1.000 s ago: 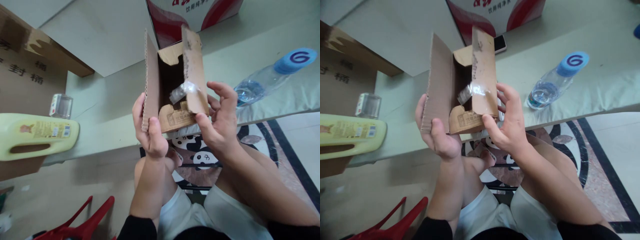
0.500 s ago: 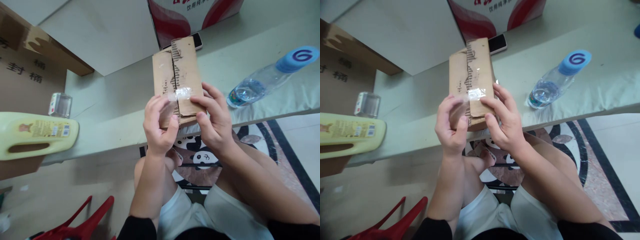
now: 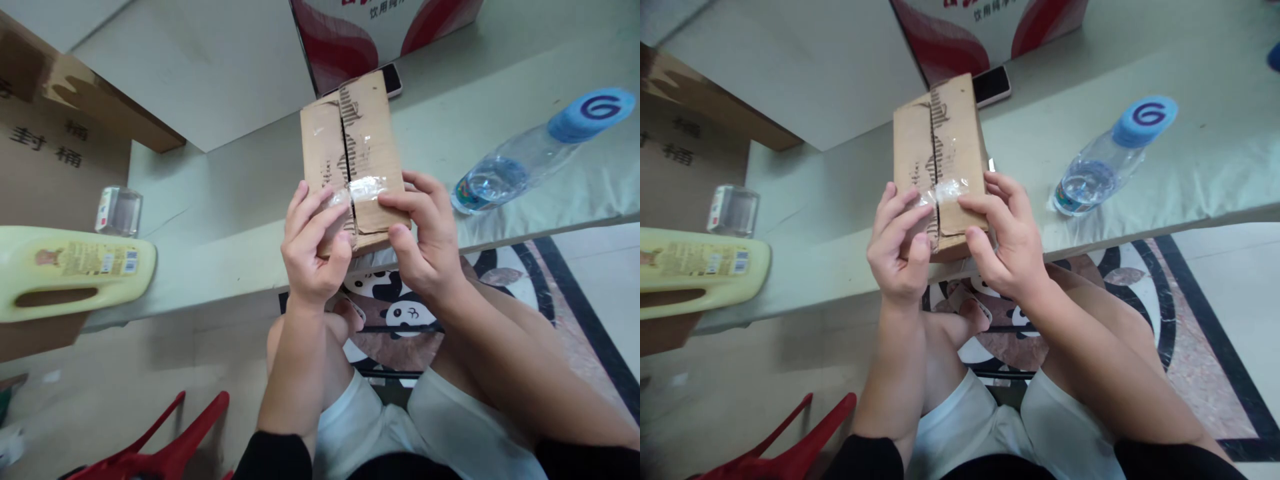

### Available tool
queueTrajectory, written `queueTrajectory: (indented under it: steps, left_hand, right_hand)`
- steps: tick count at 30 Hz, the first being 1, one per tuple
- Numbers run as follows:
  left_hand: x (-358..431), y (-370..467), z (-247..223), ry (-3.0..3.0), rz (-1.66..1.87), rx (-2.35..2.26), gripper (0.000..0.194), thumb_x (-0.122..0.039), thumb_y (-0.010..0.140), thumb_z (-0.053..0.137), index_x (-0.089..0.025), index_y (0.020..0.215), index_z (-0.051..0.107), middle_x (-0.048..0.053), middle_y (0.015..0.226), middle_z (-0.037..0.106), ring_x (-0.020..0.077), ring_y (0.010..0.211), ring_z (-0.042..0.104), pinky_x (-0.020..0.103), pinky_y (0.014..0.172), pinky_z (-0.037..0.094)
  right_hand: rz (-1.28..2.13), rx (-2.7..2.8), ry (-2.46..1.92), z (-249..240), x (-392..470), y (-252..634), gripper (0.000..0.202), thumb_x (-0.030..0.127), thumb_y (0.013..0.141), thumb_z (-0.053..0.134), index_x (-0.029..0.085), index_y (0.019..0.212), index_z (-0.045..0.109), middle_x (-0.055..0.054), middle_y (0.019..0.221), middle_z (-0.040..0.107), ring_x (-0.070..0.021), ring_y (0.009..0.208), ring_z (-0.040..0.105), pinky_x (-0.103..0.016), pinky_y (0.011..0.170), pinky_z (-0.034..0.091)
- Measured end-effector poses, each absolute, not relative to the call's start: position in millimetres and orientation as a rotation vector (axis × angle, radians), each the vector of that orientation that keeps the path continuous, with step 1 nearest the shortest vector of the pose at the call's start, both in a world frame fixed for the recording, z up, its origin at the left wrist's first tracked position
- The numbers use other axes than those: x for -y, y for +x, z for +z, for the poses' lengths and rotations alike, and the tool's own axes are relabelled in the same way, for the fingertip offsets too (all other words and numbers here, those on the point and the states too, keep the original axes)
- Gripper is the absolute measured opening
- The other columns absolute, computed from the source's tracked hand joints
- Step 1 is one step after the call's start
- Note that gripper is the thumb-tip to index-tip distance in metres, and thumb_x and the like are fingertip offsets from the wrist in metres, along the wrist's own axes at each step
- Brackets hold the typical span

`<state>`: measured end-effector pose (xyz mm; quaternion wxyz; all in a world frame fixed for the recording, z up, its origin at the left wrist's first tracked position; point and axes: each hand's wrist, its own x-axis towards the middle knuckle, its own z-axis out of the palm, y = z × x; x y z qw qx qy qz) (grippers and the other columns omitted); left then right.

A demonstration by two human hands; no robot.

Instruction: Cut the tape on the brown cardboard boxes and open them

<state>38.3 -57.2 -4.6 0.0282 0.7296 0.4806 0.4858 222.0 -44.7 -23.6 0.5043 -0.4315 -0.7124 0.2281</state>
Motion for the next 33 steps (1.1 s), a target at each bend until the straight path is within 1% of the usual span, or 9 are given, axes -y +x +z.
queueTrajectory:
  steps: [4,8,11,14,20,24,27,30,33]
  left_hand:
    - [55,28,-4,2.372,1.383,-1.469,0.038,-0.053,0.094,0.052,-0.025,0.111,0.073,0.006,0.127,0.069,0.0304,0.131,0.059,0.06,0.119,0.04]
    - [58,29,-6,2.41,1.426,-1.513,0.037,-0.05,0.094,0.05,-0.025,0.11,0.073,0.006,0.122,0.071,0.0304,0.129,0.06,0.057,0.115,0.045]
    - [58,32,-6,2.44,1.422,-1.513,0.037,-0.048,0.095,0.048,-0.025,0.111,0.072,0.005,0.113,0.074,0.0282,0.122,0.063,0.055,0.113,0.046]
    - [57,32,-6,2.449,1.428,-1.507,0.04,-0.052,0.095,0.047,-0.024,0.111,0.071,0.006,0.113,0.074,0.0283,0.121,0.064,0.053,0.112,0.047]
    - [55,31,-7,2.486,1.448,-1.434,0.051,-0.06,0.081,0.069,-0.024,0.117,0.068,0.007,0.117,0.073,0.0306,0.121,0.063,0.055,0.113,0.047]
    - [55,32,-10,2.469,1.477,-1.48,0.051,-0.059,0.081,0.069,-0.024,0.118,0.068,0.007,0.117,0.072,0.0311,0.123,0.062,0.056,0.113,0.046]
    - [54,37,-11,2.445,1.554,-1.443,0.045,-0.05,0.083,0.071,-0.023,0.119,0.067,0.007,0.118,0.072,0.0299,0.123,0.063,0.055,0.113,0.047]
    - [54,45,-10,2.426,1.635,-1.488,0.04,-0.043,0.083,0.071,-0.021,0.117,0.068,0.007,0.116,0.072,0.0282,0.118,0.065,0.054,0.112,0.048]
    - [55,53,-10,2.422,1.668,-1.563,0.038,-0.038,0.082,0.071,-0.019,0.115,0.068,0.009,0.115,0.073,0.028,0.117,0.066,0.053,0.112,0.049]
  right_hand:
    - [0.54,1.723,-1.081,-19,44,220,0.028,0.042,0.095,0.05,0.027,0.116,0.062,-0.013,0.135,0.053,-0.0341,0.136,0.05,-0.06,0.116,0.043]
    - [0.482,1.708,-1.108,-15,43,215,0.021,0.036,0.094,0.052,0.025,0.11,0.06,-0.013,0.119,0.057,-0.0315,0.13,0.052,-0.059,0.114,0.046]
    - [0.478,1.703,-1.093,-15,42,213,0.02,0.035,0.094,0.052,0.024,0.109,0.058,-0.012,0.117,0.056,-0.0305,0.127,0.054,-0.057,0.114,0.045]
    - [0.494,1.692,-1.084,-14,43,212,0.021,0.036,0.095,0.053,0.023,0.11,0.059,-0.012,0.118,0.057,-0.03,0.126,0.056,-0.056,0.112,0.046]
    - [0.526,1.653,-1.119,-17,45,211,0.029,0.045,0.097,0.047,0.025,0.114,0.059,-0.012,0.12,0.058,-0.0286,0.123,0.057,-0.051,0.103,0.052]
    - [0.492,1.493,-1.155,-33,35,223,0.029,0.041,0.1,0.039,0.024,0.117,0.055,-0.009,0.112,0.062,-0.0224,0.099,0.063,-0.042,0.085,0.056]
    - [0.477,1.561,-1.404,-42,23,236,0.021,0.033,0.092,0.053,0.022,0.109,0.059,-0.006,0.095,0.066,-0.0182,0.075,0.06,-0.036,0.07,0.051]
    - [0.568,1.766,-1.695,-42,16,242,0.042,0.031,0.085,0.06,0.02,0.125,0.058,-0.008,0.098,0.071,-0.0203,0.071,0.06,-0.034,0.063,0.044]
    - [0.654,1.932,-1.844,-35,14,243,0.054,0.033,0.087,0.058,0.02,0.14,0.052,-0.012,0.11,0.073,-0.0278,0.087,0.066,-0.035,0.066,0.043]
